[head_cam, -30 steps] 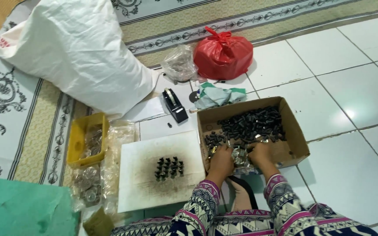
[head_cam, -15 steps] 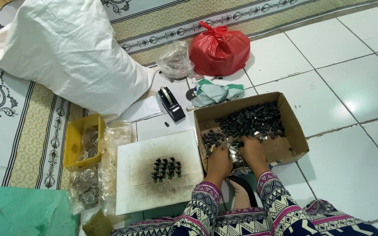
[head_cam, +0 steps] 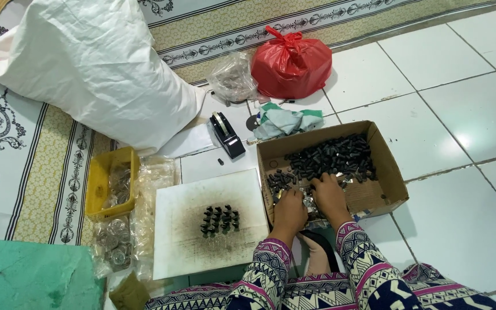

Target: Assembling small metal components by picking them from a box and placing them into a template board.

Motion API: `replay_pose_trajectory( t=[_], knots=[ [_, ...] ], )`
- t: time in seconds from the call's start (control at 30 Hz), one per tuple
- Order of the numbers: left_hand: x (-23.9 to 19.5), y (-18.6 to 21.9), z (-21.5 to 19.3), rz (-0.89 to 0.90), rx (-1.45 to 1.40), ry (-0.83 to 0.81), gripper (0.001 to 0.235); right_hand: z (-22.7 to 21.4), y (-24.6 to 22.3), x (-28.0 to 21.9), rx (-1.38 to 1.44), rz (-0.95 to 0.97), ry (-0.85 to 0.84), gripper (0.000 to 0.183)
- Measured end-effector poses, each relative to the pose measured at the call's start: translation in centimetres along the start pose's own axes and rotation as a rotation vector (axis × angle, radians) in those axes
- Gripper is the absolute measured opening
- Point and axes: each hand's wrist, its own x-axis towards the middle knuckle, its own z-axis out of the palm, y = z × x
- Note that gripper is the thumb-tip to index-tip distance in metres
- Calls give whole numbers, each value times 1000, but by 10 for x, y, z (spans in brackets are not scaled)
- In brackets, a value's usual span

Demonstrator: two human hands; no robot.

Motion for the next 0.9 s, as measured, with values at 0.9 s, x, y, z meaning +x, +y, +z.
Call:
replay_pose_trajectory(
  t=[0.9],
  knots=[
    [-162, 7, -114, 46, -259, 574, 19, -130, -120, -102, 1231, 201, -394, 21]
  ],
)
